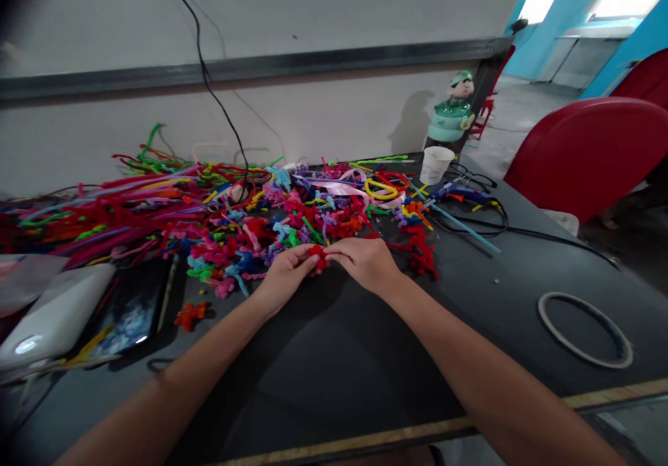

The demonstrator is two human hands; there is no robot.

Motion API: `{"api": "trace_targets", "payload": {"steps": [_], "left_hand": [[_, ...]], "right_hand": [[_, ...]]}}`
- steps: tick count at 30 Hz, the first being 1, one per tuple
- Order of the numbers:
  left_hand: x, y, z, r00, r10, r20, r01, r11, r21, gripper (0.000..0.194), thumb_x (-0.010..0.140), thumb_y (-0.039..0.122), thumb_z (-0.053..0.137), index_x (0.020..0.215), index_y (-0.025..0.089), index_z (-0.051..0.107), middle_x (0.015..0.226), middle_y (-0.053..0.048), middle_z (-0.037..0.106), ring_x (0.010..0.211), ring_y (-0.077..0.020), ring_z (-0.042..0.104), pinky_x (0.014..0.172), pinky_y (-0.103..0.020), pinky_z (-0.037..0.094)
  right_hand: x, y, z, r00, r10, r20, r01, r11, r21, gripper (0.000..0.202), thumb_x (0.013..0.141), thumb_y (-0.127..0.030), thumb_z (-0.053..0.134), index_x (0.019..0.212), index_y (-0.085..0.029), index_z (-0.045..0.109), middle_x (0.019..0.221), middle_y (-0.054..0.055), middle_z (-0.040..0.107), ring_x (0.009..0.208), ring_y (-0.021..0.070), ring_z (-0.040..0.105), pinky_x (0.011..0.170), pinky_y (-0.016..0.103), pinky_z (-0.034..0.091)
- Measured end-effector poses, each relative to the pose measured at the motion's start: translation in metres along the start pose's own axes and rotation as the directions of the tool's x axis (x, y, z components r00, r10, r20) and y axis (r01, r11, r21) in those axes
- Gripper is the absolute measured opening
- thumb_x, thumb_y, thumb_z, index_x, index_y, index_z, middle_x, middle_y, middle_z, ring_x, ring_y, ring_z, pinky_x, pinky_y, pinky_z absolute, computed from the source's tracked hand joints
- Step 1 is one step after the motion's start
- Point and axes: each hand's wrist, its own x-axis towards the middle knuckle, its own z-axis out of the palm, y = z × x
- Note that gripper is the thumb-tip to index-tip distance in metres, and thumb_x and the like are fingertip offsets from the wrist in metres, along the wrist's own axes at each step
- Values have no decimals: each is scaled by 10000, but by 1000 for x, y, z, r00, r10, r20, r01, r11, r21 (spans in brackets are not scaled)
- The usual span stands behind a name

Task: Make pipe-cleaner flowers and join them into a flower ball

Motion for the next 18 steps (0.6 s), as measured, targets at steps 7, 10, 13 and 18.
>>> {"api": "trace_targets", "payload": {"steps": [7, 10, 13, 18], "left_hand": [[0, -2, -2, 993, 73, -89, -54, 978, 202, 172, 746, 328, 615, 783, 160, 608, 651, 10, 610, 583, -101, 554, 592, -223, 432], [-1, -1, -2, 992, 94, -84, -72, 968, 239, 147, 756, 310, 596, 774, 165, 608, 639, 11, 601, 581, -101, 549, 578, -218, 429], [-2, 0, -1, 993, 97, -73, -77, 968, 238, 146, 759, 310, 592, 774, 166, 611, 653, 6, 614, 575, -97, 544, 569, -214, 428], [-1, -2, -2, 994, 104, -45, -92, 973, 212, 189, 768, 335, 587, 830, 164, 638, 684, -5, 641, 608, -109, 569, 605, -224, 452]], "right_hand": [[-1, -2, 2, 996, 87, -22, -88, 996, -31, 147, 846, -299, 590, 914, -229, 700, 886, -1, 734, 804, 136, 687, 725, 221, 507], [-1, -2, 2, 992, 122, -21, -123, 992, -34, 132, 840, -306, 596, 880, -241, 703, 866, -10, 733, 792, 143, 687, 715, 228, 507], [0, -1, 2, 994, 100, -43, -101, 995, -21, 147, 842, -300, 592, 915, -241, 705, 889, -5, 734, 800, 142, 689, 724, 226, 511], [2, -4, 1, 992, 130, -2, -130, 990, 62, 128, 814, -260, 626, 903, -240, 716, 873, -10, 738, 786, 135, 690, 727, 213, 516]]}}
